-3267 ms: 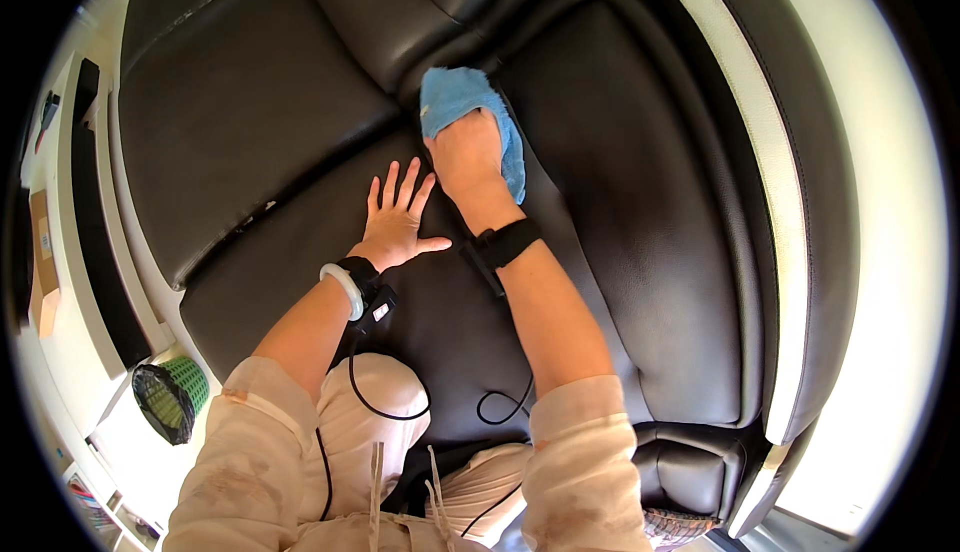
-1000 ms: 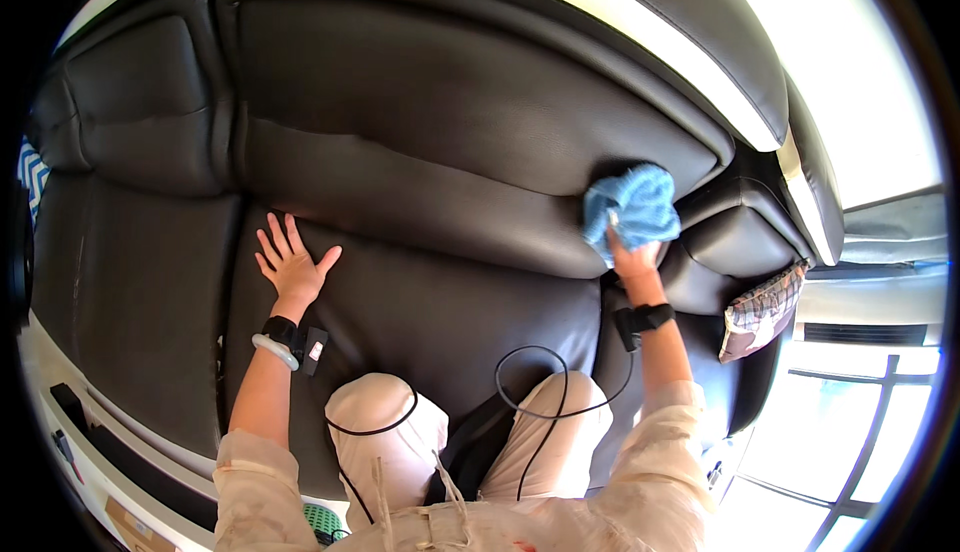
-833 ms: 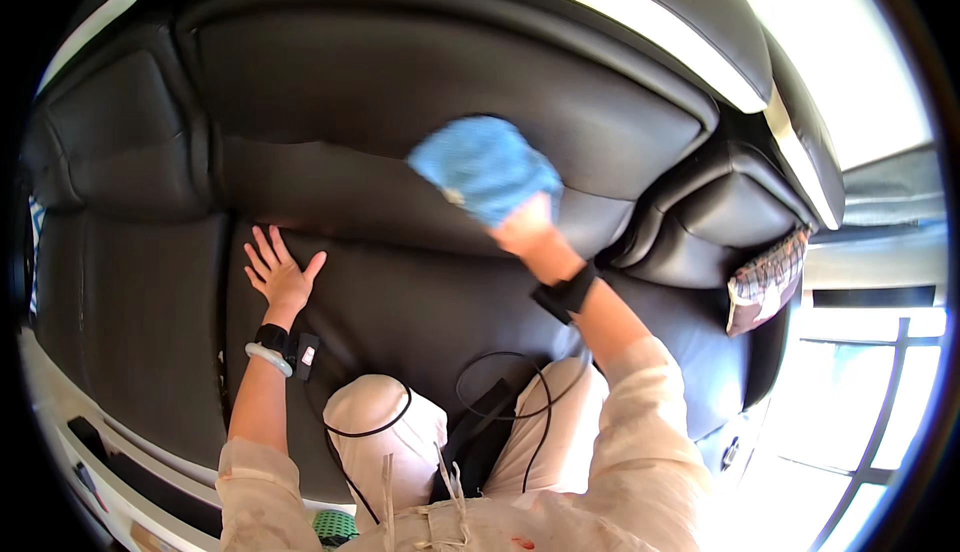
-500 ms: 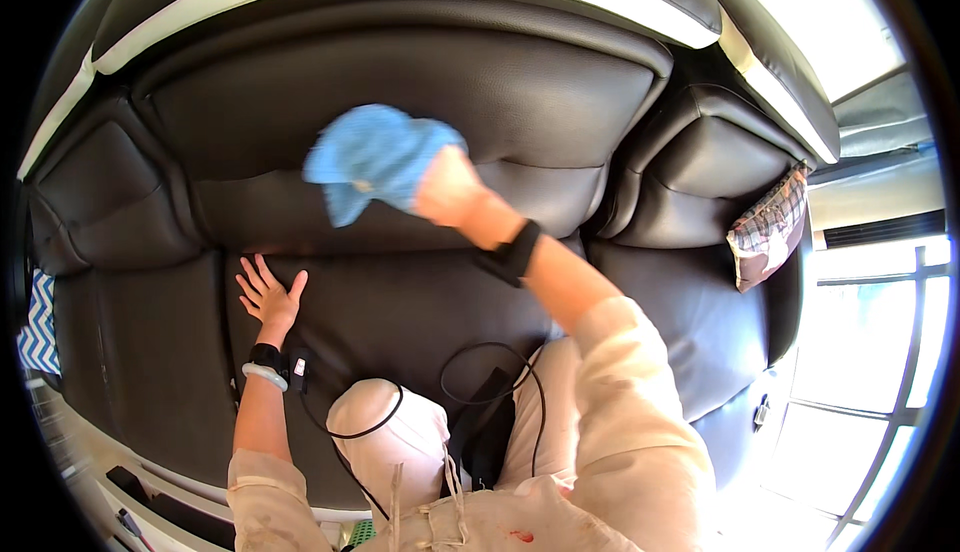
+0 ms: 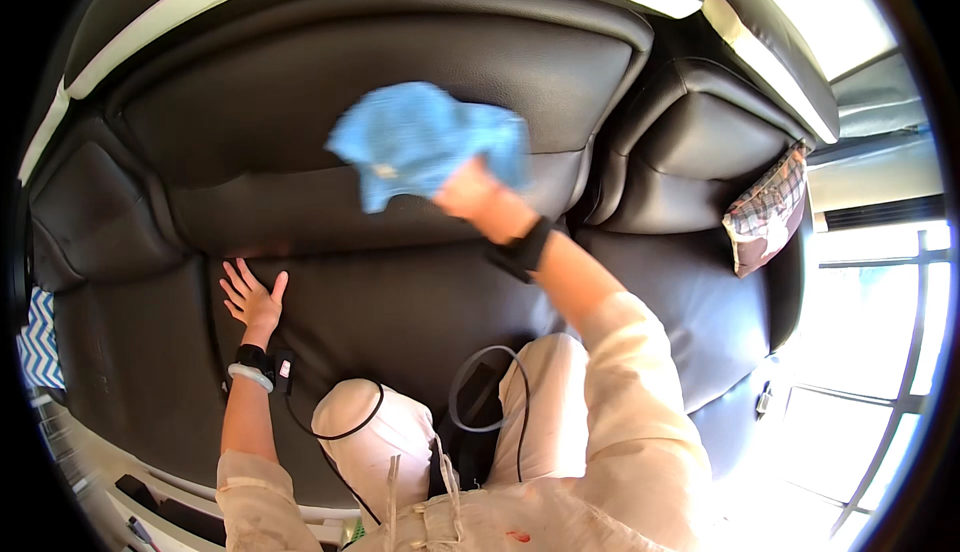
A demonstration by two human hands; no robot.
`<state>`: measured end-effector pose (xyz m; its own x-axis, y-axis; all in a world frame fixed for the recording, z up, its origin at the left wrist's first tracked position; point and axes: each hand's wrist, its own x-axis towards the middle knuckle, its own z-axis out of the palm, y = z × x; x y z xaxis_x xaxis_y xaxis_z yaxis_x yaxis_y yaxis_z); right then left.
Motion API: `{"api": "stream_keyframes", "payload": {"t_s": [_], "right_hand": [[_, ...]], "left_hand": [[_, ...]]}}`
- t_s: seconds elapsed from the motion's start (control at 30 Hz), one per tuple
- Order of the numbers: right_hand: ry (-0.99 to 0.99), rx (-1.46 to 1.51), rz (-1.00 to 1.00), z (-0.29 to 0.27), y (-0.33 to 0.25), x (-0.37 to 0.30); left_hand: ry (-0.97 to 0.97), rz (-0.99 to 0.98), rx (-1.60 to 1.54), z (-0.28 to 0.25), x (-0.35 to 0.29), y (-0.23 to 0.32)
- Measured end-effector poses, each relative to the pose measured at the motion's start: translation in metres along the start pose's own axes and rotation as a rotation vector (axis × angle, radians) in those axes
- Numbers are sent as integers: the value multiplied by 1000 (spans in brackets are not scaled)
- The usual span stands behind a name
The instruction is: The person wipes the surface of a dark leather sofa using a blue cloth. They systematically clean the backrest, seat cushions, and armrests, moving from one section to another to cover the entire visible area of the furniture.
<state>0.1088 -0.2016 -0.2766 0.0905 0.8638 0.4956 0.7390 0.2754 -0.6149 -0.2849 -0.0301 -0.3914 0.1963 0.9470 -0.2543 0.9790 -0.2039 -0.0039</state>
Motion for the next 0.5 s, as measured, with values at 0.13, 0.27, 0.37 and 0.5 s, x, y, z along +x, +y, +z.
{"api": "stream_keyframes", "payload": {"t_s": [0.13,0.27,0.37,0.5], "right_hand": [[-22,-736,-148,52,-47,66],[-98,182,8,-1,9,10],[-51,-333,40,-77,27,-38],[25,-738,-77,-64,25,-35]], "left_hand": [[-6,12,-21,3,2,-5],[-12,17,-68,2,2,-5],[20,27,-95,1,0,-9],[-1,41,-124,-3,-4,-3]]}}
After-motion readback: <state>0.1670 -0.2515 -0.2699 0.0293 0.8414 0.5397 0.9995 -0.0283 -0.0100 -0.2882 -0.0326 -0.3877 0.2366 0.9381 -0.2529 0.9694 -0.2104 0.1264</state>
